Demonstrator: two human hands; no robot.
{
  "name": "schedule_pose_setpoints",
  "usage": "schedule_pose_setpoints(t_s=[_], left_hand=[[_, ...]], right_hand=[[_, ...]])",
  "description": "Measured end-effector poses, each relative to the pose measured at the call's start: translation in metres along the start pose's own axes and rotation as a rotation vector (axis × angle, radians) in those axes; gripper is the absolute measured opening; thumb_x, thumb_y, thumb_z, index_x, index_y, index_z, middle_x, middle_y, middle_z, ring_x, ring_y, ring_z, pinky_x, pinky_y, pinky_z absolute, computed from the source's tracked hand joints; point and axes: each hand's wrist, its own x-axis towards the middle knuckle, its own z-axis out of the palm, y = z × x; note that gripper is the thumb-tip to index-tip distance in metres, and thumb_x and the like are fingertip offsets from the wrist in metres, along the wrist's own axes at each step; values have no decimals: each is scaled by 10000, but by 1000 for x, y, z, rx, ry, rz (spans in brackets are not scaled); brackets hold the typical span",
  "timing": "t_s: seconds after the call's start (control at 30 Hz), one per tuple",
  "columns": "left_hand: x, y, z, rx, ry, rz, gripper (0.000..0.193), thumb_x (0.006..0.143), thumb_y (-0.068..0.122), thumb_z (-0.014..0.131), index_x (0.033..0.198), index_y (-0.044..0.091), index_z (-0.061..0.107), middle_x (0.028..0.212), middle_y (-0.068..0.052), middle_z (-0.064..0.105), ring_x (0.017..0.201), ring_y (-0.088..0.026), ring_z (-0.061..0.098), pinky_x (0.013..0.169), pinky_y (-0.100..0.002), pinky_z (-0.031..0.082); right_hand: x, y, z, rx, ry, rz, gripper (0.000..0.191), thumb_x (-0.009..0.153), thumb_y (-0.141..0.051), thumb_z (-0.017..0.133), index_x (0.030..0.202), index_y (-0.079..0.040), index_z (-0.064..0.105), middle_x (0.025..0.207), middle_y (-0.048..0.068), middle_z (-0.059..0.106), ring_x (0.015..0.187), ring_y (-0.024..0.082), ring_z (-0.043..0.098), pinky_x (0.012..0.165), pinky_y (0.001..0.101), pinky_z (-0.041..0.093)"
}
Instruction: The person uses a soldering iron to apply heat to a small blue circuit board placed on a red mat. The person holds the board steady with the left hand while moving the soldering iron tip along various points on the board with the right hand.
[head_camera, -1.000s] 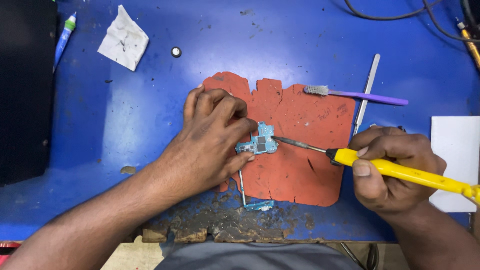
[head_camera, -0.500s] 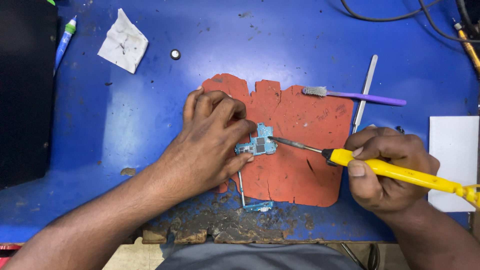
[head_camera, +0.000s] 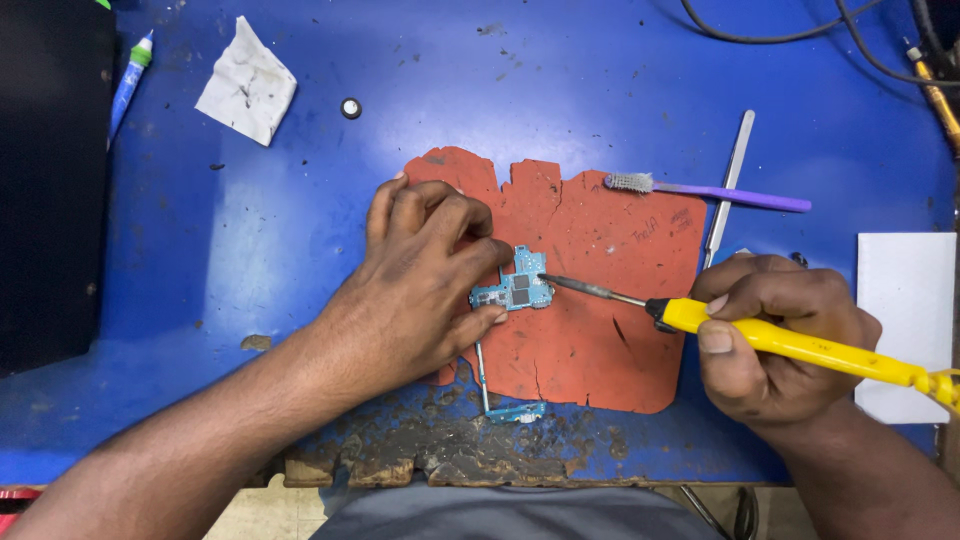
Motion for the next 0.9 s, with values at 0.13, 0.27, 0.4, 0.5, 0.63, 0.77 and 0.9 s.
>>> schedule_pose_setpoints(t_s=[0.13,0.27,0.4,0.5,0.63,0.77,0.9], left_hand=[[-1,-1,1,10,-11,-1,485,730,332,873,1114,79,719,1174,-125,521,1248,-364,430,1124,-632,260],[-1,-1,1,10,-9,3,483,732,329,871,1115,78,718,1180,-128,519,1252,-367,429,1123,-633,261],[-1,-1,0,3,-6,4,477,734,327,869,1114,82,718,1178,-128,519,1253,-367,429,1122,-632,262],[-1,0,0,2,-2,5,475,737,327,869,1114,82,717,1182,-126,522,1255,-368,430,1119,-625,268],[0,0,0,6,0,7,475,738,332,870,1110,79,717,1175,-129,523,1249,-368,431,1114,-624,271],[-1,0,0,-9,4,4,477,734,330,872,1109,80,716,1178,-126,525,1254,-368,432,1113,-621,276],[-1,0,0,-3,-4,0,476,730,319,873,1110,79,716,1180,-126,526,1251,-368,432,1112,-626,275]], right_hand=[[2,-1,0,-39,-1,15,258,1024,-209,625,1067,-19,455,786,147,655,620,129,665,549,241,528],[3,-2,1,-32,4,20,257,1026,-210,625,1061,-19,457,782,148,657,613,126,661,545,239,525],[2,-3,0,-6,-2,12,259,1044,-215,623,1073,-22,452,801,146,654,628,127,665,560,234,527],[1,-2,0,-6,4,8,258,1048,-213,627,1083,-24,455,809,141,653,630,128,665,568,235,528],[0,1,0,2,12,5,258,1043,-212,628,1081,-23,458,803,135,652,622,128,662,565,238,529],[-2,1,-1,22,12,16,260,1050,-215,634,1093,-26,461,798,136,647,625,130,659,571,238,528],[-4,0,-1,-18,20,45,266,1036,-211,639,1083,-21,457,798,143,659,617,127,653,564,236,518]])
